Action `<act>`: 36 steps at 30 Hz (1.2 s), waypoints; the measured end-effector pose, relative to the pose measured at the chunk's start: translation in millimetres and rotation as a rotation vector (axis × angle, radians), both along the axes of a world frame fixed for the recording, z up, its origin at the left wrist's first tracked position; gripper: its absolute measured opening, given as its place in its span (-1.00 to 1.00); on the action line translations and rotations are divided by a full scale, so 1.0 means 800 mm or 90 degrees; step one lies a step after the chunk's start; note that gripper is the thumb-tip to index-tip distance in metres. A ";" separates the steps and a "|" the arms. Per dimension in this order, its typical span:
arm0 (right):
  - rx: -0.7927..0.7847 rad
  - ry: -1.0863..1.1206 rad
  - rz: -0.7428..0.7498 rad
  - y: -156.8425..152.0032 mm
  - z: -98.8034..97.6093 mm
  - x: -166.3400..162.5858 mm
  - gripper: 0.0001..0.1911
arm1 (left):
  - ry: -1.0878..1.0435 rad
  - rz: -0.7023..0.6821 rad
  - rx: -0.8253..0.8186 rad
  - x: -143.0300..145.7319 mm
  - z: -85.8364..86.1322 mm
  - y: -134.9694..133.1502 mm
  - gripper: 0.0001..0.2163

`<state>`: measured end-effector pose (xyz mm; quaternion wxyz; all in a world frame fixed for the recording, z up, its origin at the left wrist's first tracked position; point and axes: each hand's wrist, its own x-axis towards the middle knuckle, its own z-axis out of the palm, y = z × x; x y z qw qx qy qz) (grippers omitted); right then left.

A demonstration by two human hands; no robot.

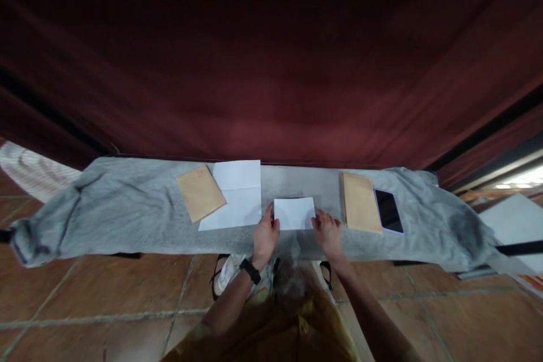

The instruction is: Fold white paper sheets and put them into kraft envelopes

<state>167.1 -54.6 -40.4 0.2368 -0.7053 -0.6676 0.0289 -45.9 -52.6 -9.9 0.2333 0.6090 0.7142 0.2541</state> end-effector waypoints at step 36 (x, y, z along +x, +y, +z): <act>-0.001 -0.165 0.143 -0.028 -0.017 -0.054 -0.39 | 0.252 -0.277 0.180 0.061 -0.032 0.000 -0.47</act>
